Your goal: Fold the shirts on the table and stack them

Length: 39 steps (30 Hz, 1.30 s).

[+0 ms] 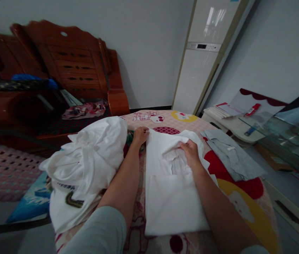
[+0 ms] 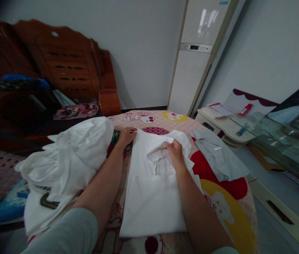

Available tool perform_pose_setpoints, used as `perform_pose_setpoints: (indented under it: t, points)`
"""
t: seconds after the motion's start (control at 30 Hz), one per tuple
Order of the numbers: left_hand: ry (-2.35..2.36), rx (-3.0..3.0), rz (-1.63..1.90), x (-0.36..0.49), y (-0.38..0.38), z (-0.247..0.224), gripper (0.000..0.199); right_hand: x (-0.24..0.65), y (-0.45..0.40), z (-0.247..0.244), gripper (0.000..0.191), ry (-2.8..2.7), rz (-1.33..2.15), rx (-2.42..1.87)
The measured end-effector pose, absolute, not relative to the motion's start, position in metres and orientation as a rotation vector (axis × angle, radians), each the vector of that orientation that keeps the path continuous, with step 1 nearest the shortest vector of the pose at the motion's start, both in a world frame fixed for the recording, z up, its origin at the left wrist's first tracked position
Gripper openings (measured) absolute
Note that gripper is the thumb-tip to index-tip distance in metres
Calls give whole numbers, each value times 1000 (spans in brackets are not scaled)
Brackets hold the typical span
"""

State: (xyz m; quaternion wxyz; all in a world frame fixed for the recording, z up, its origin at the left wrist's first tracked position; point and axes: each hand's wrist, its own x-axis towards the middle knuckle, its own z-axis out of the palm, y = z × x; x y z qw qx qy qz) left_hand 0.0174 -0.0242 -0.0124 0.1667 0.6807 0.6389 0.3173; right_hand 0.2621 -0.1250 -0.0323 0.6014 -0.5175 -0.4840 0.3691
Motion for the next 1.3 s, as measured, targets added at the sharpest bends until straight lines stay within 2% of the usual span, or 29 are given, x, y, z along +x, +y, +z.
perform_pose_setpoints:
  t: [0.23,0.5,0.73,0.87,0.97,1.07,1.13,1.3]
  points:
    - [1813,2126,803,19,-26,-25,35,260,-127,-30,16,-1556,583,-1520]
    - [1846,2161,748,20,-24,-26,34,258,-131,-23,29,-1295,904,-1288]
    - [1849,2164,709,21,-25,-25,36,252,-130,-20,7,-1681,628,-1411]
    - [1861,2153,731,20,-25,-25,35,251,-130,-21,14,-1646,589,-1405]
    - [1900,2102,878,22,-26,-18,34,253,-130,-23,17,-1711,431,-1505]
    - [1741,2100,1000,29,-30,-8,24,254,-133,-23,21,-1857,271,-1583]
    - [1544,2145,951,37,-34,-5,19,252,-135,-22,19,-1926,222,-1636]
    - [1319,2219,782,60,-41,-15,24,245,-137,-18,10,-1977,211,-1767]
